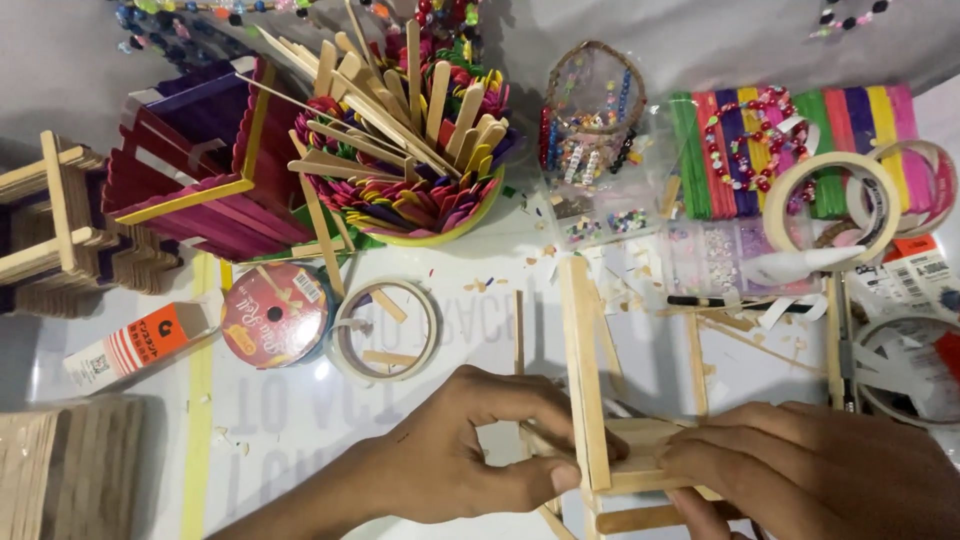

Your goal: Assembling a miniature wooden structure using popsicle sticks, glue, and scissors.

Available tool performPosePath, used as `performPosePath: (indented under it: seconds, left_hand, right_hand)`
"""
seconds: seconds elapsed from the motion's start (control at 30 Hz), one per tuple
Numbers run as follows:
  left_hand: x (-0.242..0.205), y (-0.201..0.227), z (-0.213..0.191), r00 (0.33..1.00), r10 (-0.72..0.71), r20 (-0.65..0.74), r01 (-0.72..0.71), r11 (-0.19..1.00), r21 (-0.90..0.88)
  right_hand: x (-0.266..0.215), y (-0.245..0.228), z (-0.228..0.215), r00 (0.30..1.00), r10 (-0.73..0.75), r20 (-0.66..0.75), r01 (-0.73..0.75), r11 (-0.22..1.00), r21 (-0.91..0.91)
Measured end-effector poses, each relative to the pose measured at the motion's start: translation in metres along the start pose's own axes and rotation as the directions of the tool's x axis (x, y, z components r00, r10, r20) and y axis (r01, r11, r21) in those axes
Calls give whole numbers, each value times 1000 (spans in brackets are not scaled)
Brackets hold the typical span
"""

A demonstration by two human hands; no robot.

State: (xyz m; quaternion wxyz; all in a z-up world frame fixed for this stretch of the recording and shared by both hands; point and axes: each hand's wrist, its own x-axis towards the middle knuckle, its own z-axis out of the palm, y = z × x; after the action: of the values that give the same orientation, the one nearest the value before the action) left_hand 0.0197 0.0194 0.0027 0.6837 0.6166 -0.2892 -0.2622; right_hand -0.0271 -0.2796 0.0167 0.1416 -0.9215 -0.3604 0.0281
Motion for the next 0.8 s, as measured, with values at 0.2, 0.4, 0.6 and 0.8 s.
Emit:
performPosePath:
  seconds: [0.2, 0.4, 0.6, 0.8]
  left_hand:
    - [-3, 6, -8, 995, 44, 88, -34, 993, -111]
    - [-8, -3, -12, 983, 109, 149, -88, 986, -139]
    - [-13, -17, -12, 984, 93, 155, -78, 992, -98]
    - [-14, -21, -11, 986, 64, 154, -55, 997, -60]
  right_hand:
    - [0, 4, 4, 988, -146, 40, 146, 989, 10]
    - [23, -11, -10, 966, -211, -150, 206, 977, -49]
    - [29, 2, -16, 956, -282, -81, 288, 955, 66]
    - [32, 2, -23, 971, -233, -45, 237, 965, 108]
